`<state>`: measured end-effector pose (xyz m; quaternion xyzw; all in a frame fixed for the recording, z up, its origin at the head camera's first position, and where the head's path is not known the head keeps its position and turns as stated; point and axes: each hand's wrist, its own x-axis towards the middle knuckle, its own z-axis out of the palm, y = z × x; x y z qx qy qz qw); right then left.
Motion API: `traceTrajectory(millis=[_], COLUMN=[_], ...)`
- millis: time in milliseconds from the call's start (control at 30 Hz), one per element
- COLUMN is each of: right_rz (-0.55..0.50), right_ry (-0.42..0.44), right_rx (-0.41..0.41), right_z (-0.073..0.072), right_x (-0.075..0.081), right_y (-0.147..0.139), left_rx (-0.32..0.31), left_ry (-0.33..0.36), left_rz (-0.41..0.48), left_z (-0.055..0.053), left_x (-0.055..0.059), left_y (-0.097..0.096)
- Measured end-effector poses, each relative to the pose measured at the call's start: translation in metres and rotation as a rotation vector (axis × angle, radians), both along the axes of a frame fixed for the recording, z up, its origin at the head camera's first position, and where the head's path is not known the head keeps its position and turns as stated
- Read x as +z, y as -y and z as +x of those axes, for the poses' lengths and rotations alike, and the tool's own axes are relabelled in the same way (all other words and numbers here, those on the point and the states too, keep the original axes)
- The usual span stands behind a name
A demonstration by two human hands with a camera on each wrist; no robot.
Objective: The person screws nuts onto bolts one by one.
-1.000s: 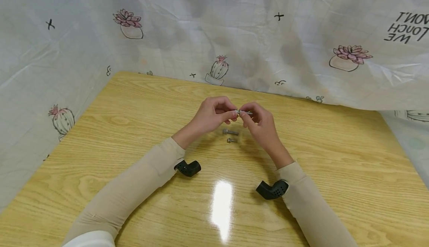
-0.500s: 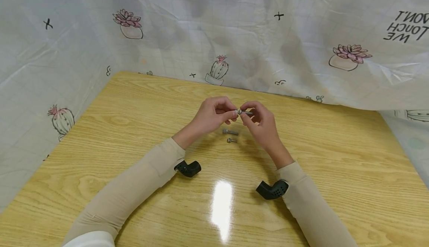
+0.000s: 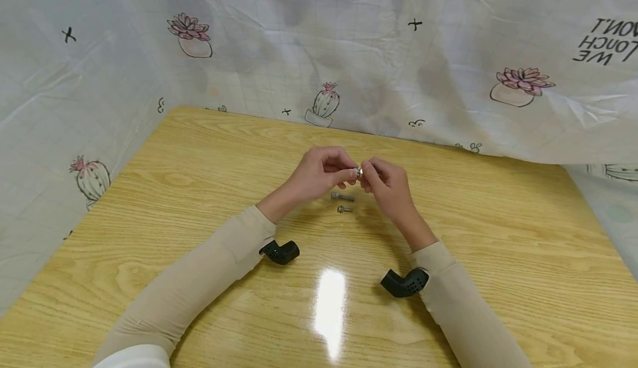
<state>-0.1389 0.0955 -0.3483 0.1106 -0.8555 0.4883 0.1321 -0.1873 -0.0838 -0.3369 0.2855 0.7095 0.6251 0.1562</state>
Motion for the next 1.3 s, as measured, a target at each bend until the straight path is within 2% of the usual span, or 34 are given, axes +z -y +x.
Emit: traceTrajectory(millis=[67, 167, 300, 500, 633, 900, 1033, 1300], right_rz=[0.022, 0.003, -0.026, -0.001, -0.007, -0.009, -0.013, -0.063], right_ry=[-0.007, -0.025, -0.059, -0.108, -0.084, 0.026, 0.022, -0.073], right_rx=[-0.006, -0.003, 0.027, 0.046, 0.041, 0.013, 0.014, 0.09], right_z=[0.004, 0.002, -0.006, -0.007, -0.007, -0.008, -0.008, -0.006], right_x=[0.009, 0.007, -0.008, -0.009, -0.007, -0.005, -0.006, -0.006], right_y=[0.004, 0.002, -0.007, -0.007, -0.007, -0.007, -0.007, -0.009], left_rx=[0.0, 0.022, 0.059, 0.075, 0.068, 0.029, 0.039, 0.068], left_ry=[-0.004, -0.003, -0.001, 0.0, 0.012, -0.004, 0.001, -0.008], left_rz=[-0.001, 0.002, 0.006, 0.003, 0.009, -0.022, -0.015, -0.002], left_z=[0.0, -0.002, -0.004, -0.004, -0.004, -0.002, -0.002, -0.002], left_x=[0.0, 0.0, -0.001, 0.0, 0.001, 0.003, 0.003, 0.003], left_y=[0.0, -0.001, -0.001, -0.001, -0.002, -0.003, -0.003, -0.005])
